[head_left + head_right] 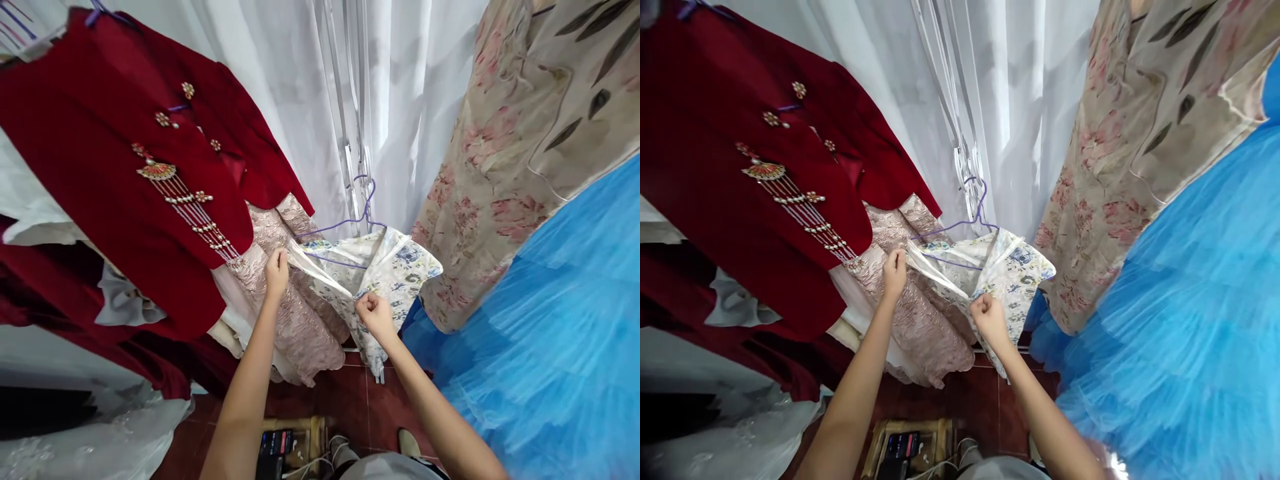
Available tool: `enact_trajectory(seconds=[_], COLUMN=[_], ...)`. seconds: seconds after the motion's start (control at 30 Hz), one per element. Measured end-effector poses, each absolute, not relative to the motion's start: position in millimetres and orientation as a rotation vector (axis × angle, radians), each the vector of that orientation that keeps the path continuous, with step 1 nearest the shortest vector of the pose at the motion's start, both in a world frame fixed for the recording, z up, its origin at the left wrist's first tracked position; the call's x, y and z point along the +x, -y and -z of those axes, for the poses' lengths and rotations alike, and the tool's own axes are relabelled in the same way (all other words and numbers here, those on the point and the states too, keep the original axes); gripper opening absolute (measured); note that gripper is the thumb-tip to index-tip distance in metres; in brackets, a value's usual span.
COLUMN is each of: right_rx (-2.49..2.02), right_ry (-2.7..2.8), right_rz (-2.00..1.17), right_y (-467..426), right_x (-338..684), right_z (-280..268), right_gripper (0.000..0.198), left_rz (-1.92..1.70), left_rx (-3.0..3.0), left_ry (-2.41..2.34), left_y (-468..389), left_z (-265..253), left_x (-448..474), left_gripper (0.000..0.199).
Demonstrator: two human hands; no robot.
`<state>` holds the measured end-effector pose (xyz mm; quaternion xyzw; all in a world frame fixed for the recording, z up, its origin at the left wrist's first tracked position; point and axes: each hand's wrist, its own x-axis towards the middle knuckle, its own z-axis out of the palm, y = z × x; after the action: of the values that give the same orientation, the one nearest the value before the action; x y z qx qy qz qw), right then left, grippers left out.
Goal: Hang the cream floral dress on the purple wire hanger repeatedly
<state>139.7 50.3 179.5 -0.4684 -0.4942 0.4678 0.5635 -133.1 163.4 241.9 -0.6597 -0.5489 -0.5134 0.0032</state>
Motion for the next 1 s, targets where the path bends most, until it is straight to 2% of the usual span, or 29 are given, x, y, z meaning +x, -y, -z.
enact_trajectory(seconds=[0.2, 0.3, 0.4, 0.43, 0.53, 0.6, 0.63, 0.7, 0.77, 0.8, 0.83, 0.9, 0.97, 1.0], right_rx=[-1.268, -1.443, -1.279, -1.169, -0.989, -0.964, -0.948, -0.92, -0.94, -0.967, -0.999, -1.051, -1.068, -1.061], right_ry=[1.308, 1.452, 1.59, 1.625, 1.685, 1.727, 1.761, 1.809, 1.804, 1.781, 1.752, 1.69, 1.633, 1.611], right_rz=[-1.091, -1.083, -1.104, -1.129, -1.239, -1.271, -1.256, -1.161, -1.016, -0.932, -0.842, -0.665, -0.531, -0.487], right_y=[-39, -29, -20, -18, -14, -12, -10, -7, -4, -3, -2, -3, -6, -9], right_x=[190, 210, 218, 220, 229, 243, 251, 269, 284, 290, 296, 305, 315, 321], right_z=[-128, -106, -106, -111, -137, -156, -164, -180, -191, -196, -200, -206, -210, -211], right_gripper=[0.021, 0.014, 0.046, 0.05, 0.022, 0.023, 0.025, 0.024, 0.022, 0.021, 0.022, 0.022, 0.02, 0.019], left_rz=[1.818, 1.832, 1.689, 1.631, 1.663, 1.885, 2.026, 2.22, 2.099, 1.918, 1.71, 1.394, 1.324, 1.351], left_rx=[-2.023, -2.243, -2.633, -2.759, -2.965, -3.039, -3.098, -3.344, -3.685, -3.789, -3.814, -3.641, -3.338, -3.202], left_ry=[1.995, 1.913, 1.661, 1.592, 1.615, 1.755, 1.802, 1.775, 1.666, 1.666, 1.713, 1.862, 1.96, 1.973], left_y=[-113, -79, -52, -47, -40, -39, -37, -28, -11, -1, 10, 26, 32, 30], left_z=[-171, -156, -156, -158, -170, -176, -177, -172, -160, -151, -141, -123, -112, -111], left_x=[-86, -39, 20, 39, 76, 83, 82, 80, 81, 83, 85, 87, 83, 78], left_gripper=[0.026, 0.028, 0.024, 0.024, 0.022, 0.02, 0.028, 0.056, 0.074, 0.075, 0.07, 0.047, 0.022, 0.017])
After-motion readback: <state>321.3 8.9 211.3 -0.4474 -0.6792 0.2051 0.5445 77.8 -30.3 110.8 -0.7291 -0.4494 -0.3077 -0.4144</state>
